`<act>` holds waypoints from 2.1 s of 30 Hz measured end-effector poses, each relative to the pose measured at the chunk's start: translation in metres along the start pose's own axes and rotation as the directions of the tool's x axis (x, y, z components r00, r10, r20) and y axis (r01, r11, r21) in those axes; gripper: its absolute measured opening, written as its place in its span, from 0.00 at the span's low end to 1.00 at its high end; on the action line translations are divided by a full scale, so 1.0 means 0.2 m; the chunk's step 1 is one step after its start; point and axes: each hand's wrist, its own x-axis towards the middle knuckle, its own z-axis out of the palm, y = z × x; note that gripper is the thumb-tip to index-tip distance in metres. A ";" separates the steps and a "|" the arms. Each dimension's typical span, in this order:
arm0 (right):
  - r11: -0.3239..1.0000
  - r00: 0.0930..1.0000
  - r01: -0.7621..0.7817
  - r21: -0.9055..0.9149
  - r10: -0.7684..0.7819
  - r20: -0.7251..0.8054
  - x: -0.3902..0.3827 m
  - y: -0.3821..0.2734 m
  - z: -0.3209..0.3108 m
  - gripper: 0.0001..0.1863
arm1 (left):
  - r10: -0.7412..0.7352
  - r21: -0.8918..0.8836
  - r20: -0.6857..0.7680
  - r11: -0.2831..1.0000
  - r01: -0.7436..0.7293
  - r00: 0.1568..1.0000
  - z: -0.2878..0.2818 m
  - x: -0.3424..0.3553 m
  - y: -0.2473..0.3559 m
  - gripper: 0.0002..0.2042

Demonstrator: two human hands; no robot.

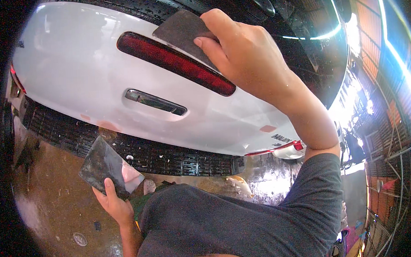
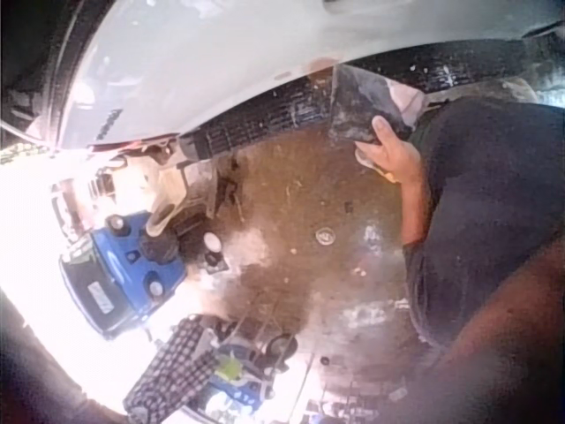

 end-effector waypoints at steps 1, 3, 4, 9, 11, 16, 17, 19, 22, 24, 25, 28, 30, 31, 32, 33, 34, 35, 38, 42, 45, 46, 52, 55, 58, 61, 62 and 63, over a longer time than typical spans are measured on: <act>1.000 1.000 0.016 -0.012 -0.016 0.001 0.00 0.00 0.00 0.12 | 0.001 0.006 0.015 1.000 -0.001 1.000 -0.01 0.00 0.00 0.19; 1.000 1.000 0.021 0.012 -0.021 -0.008 -0.01 0.00 -0.01 0.12 | 0.007 0.012 0.024 1.000 -0.007 1.000 -0.01 0.00 0.00 0.19; 0.999 1.000 0.022 0.035 -0.022 -0.016 -0.01 0.00 -0.01 0.12 | 0.008 0.014 0.013 1.000 -0.008 1.000 -0.01 0.00 0.00 0.19; 0.999 1.000 0.024 0.040 -0.023 -0.008 -0.01 0.00 -0.01 0.11 | 0.008 0.017 0.005 1.000 -0.008 1.000 0.00 0.00 0.00 0.18; 0.999 1.000 -0.003 0.043 0.003 0.012 -0.02 0.00 -0.01 0.11 | 0.003 0.028 -0.004 1.000 -0.003 1.000 0.00 0.00 0.00 0.18; 0.999 1.000 -0.001 0.041 0.000 0.010 -0.02 0.00 0.00 0.11 | 0.012 0.036 -0.003 0.999 -0.012 1.000 -0.01 0.00 -0.01 0.18; 0.999 1.000 -0.001 0.041 0.001 0.010 -0.02 0.00 0.00 0.11 | 0.016 0.040 -0.001 0.999 -0.016 1.000 -0.01 0.00 -0.01 0.18; 0.999 1.000 0.010 0.044 -0.011 0.012 -0.02 0.00 0.00 0.11 | 0.018 0.041 0.005 0.999 -0.018 1.000 -0.01 0.00 -0.01 0.17; 0.999 1.000 0.011 0.036 -0.011 0.006 -0.02 0.00 0.00 0.11 | 0.014 0.036 0.006 0.999 -0.014 1.000 0.00 0.00 0.00 0.18; 1.000 1.000 0.017 0.023 -0.017 -0.001 -0.02 0.00 0.00 0.11 | 0.010 0.029 -0.002 1.000 -0.010 1.000 0.00 0.00 0.00 0.18; 1.000 1.000 0.023 0.010 -0.023 -0.008 -0.02 0.00 0.00 0.11 | 0.018 0.032 0.000 0.999 -0.018 1.000 0.00 0.01 0.00 0.18; 0.999 0.999 0.029 -0.013 -0.029 -0.015 -0.02 0.00 -0.01 0.11 | 0.026 0.035 0.003 0.999 -0.026 1.000 -0.01 0.01 0.00 0.19; 0.999 0.998 0.042 -0.001 -0.042 -0.035 -0.03 0.00 -0.01 0.11 | 0.028 0.034 0.002 0.999 -0.028 1.000 -0.01 0.01 0.00 0.19; 0.998 0.997 0.055 0.011 -0.055 -0.054 -0.03 0.00 -0.01 0.11 | 0.018 0.026 0.009 0.999 -0.018 1.000 -0.01 0.01 0.00 0.19; 0.998 0.997 0.057 0.013 -0.056 -0.055 -0.03 0.00 -0.01 0.11 | 0.009 0.019 0.014 1.000 -0.009 1.000 -0.02 0.01 -0.01 0.19; 0.998 0.997 0.057 0.013 -0.056 -0.050 -0.03 0.01 0.00 0.11 | 0.010 0.020 0.012 1.000 -0.011 1.000 -0.02 0.01 0.00 0.19; 0.998 0.997 0.057 0.012 -0.057 -0.046 -0.03 0.01 0.00 0.11 | 0.012 0.023 0.014 1.000 -0.012 1.000 -0.02 0.01 0.00 0.20; 0.998 0.997 0.057 0.012 -0.056 -0.045 -0.03 0.00 0.00 0.11 | 0.011 0.026 0.018 1.000 -0.012 1.000 -0.01 0.01 0.00 0.20; 1.000 1.000 0.019 0.016 -0.019 0.009 -0.03 0.00 0.00 0.11 | 0.027 0.047 0.017 0.999 -0.028 0.999 -0.01 0.01 0.00 0.21; 0.997 0.997 0.062 -0.047 -0.064 -0.047 -0.03 0.00 0.00 0.10 | 0.015 0.039 0.021 0.999 -0.016 1.000 -0.01 0.01 0.00 0.21; 0.998 0.996 0.061 -0.035 -0.063 -0.065 -0.03 -0.01 0.00 0.10 | 0.011 0.035 -0.001 0.999 -0.011 1.000 -0.02 0.00 0.00 0.21; 0.998 0.996 0.055 -0.008 -0.055 -0.067 -0.03 -0.01 0.00 0.10 | 0.017 0.036 0.005 0.999 -0.017 1.000 -0.02 0.01 0.00 0.20; 0.998 0.997 0.062 0.003 -0.062 -0.035 -0.01 0.00 0.02 0.10 | 0.011 0.026 0.008 1.000 -0.011 1.000 -0.01 0.01 0.00 0.19; 0.998 0.996 0.063 -0.028 -0.064 -0.060 -0.01 0.00 0.02 0.10 | 0.011 0.027 0.004 1.000 -0.011 1.000 -0.01 0.00 0.00 0.19; 0.993 0.990 0.106 -0.047 -0.110 -0.091 -0.01 0.00 0.01 0.10 | 0.021 0.034 0.013 0.999 -0.022 1.000 -0.02 0.00 0.00 0.19; 0.996 0.990 0.091 -0.007 -0.091 -0.112 -0.03 0.02 0.02 0.10 | 0.014 0.017 0.010 1.000 -0.014 1.000 -0.01 0.00 0.01 0.19; 0.996 0.989 0.091 -0.006 -0.091 -0.112 -0.03 0.01 0.02 0.10 | 0.004 0.003 0.000 1.000 -0.004 1.000 0.00 0.00 0.01 0.19; 0.998 0.996 0.059 0.007 -0.059 -0.067 -0.03 0.00 0.01 0.09 | 0.004 0.004 -0.001 1.000 -0.004 1.000 0.00 0.00 0.01 0.19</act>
